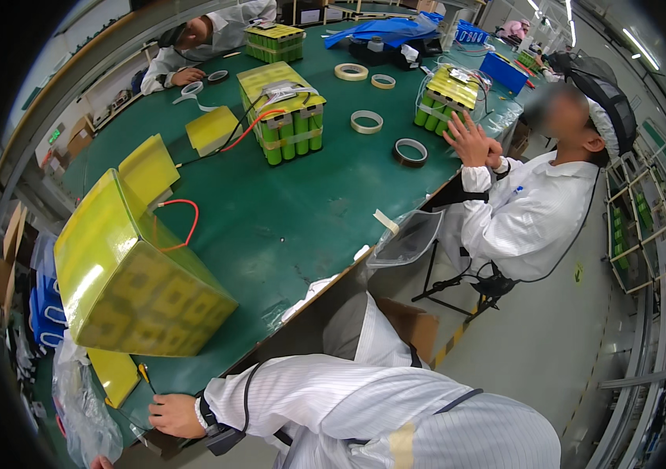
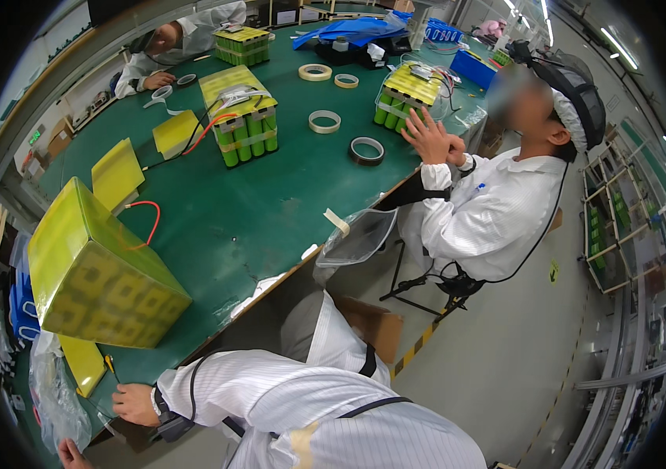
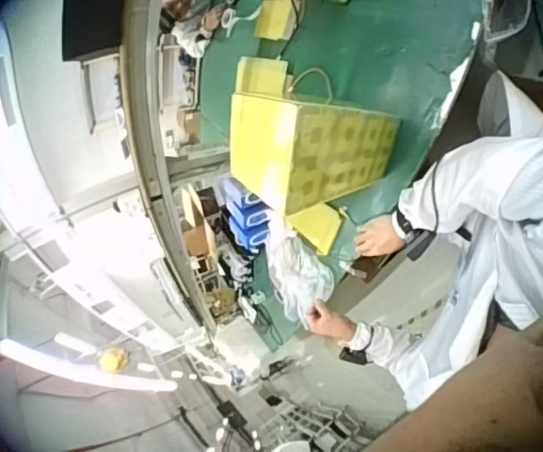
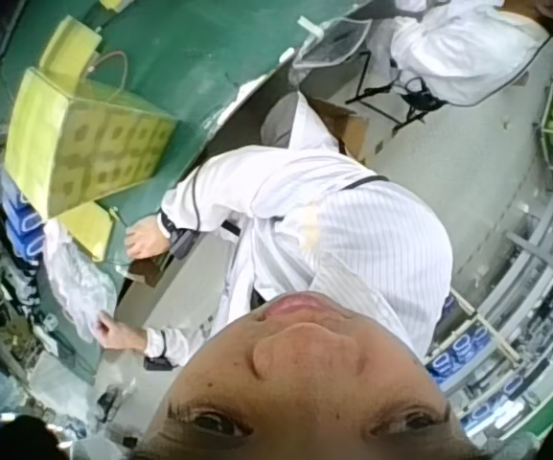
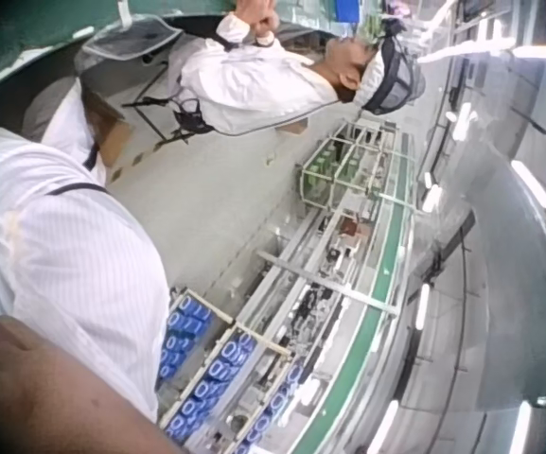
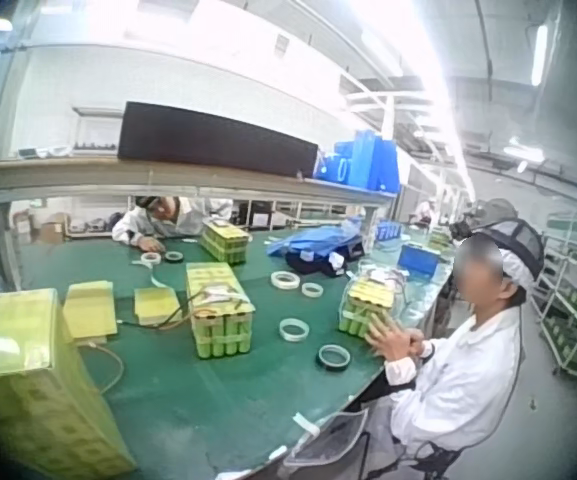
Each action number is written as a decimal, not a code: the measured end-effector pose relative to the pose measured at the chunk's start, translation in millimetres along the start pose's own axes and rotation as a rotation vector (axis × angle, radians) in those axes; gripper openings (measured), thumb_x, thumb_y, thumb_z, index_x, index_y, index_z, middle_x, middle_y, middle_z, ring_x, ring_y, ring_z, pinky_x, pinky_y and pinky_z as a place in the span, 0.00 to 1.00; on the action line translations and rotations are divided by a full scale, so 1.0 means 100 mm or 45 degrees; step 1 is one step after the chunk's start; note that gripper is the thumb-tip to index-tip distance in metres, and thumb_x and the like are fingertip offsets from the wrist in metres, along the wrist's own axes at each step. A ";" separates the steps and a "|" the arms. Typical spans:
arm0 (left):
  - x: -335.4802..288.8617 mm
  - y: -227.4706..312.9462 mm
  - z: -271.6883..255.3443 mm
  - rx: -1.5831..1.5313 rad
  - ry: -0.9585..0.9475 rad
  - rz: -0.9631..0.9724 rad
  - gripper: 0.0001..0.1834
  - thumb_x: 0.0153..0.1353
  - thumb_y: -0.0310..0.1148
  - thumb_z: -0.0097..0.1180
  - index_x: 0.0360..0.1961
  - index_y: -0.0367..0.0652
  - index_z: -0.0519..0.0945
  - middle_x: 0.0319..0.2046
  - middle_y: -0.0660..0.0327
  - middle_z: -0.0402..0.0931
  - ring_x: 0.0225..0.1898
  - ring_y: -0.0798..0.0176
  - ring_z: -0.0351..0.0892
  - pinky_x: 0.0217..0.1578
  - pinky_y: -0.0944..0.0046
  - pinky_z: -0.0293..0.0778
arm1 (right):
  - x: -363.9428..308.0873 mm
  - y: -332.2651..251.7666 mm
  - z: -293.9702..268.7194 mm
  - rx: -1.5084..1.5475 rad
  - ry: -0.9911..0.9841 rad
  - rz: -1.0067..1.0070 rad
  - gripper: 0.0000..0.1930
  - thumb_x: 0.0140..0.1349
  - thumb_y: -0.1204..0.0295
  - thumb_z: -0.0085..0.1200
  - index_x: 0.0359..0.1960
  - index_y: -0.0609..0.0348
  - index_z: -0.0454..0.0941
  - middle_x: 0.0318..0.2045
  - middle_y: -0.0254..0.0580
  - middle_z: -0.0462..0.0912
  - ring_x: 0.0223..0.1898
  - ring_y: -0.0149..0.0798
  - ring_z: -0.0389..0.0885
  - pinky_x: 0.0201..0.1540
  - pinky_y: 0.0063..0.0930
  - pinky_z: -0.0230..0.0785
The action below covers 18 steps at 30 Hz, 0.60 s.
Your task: Assembling and insulating large lithium-ion battery packs using adhesive tape and plastic sheets in a manufacturing environment.
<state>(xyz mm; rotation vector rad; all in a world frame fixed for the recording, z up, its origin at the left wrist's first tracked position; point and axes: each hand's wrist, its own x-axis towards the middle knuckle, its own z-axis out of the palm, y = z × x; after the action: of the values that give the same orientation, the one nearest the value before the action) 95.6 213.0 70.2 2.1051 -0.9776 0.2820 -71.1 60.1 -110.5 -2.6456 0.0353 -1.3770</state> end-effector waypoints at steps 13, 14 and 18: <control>-0.88 1.34 0.75 -0.559 0.007 0.690 0.32 0.70 0.54 0.55 0.22 0.33 0.74 0.18 0.56 0.69 0.20 0.57 0.66 0.24 0.57 0.63 | -0.49 -0.05 -2.15 1.170 -0.323 0.858 0.11 0.52 0.73 0.54 0.35 0.65 0.81 0.26 0.49 0.83 0.31 0.51 0.84 0.37 0.43 0.76; -0.94 1.32 0.83 -0.593 -0.053 0.725 0.26 0.72 0.47 0.56 0.23 0.35 0.77 0.20 0.52 0.71 0.21 0.52 0.68 0.25 0.55 0.65 | -0.51 0.01 -2.44 1.293 -0.332 0.939 0.11 0.57 0.71 0.54 0.35 0.67 0.81 0.26 0.48 0.85 0.28 0.44 0.84 0.34 0.37 0.76; -1.20 1.46 1.33 -0.745 -0.289 0.897 0.27 0.69 0.49 0.56 0.22 0.35 0.74 0.19 0.55 0.68 0.23 0.56 0.65 0.29 0.56 0.61 | -0.97 0.12 -2.80 1.820 -0.202 1.433 0.12 0.71 0.65 0.53 0.39 0.62 0.83 0.27 0.37 0.84 0.25 0.25 0.79 0.29 0.21 0.72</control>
<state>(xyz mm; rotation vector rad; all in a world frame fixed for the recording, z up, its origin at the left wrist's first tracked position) -107.5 123.6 5.0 1.2309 -1.6867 0.0782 -354.6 20.7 -33.1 -1.1006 0.3149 -0.4020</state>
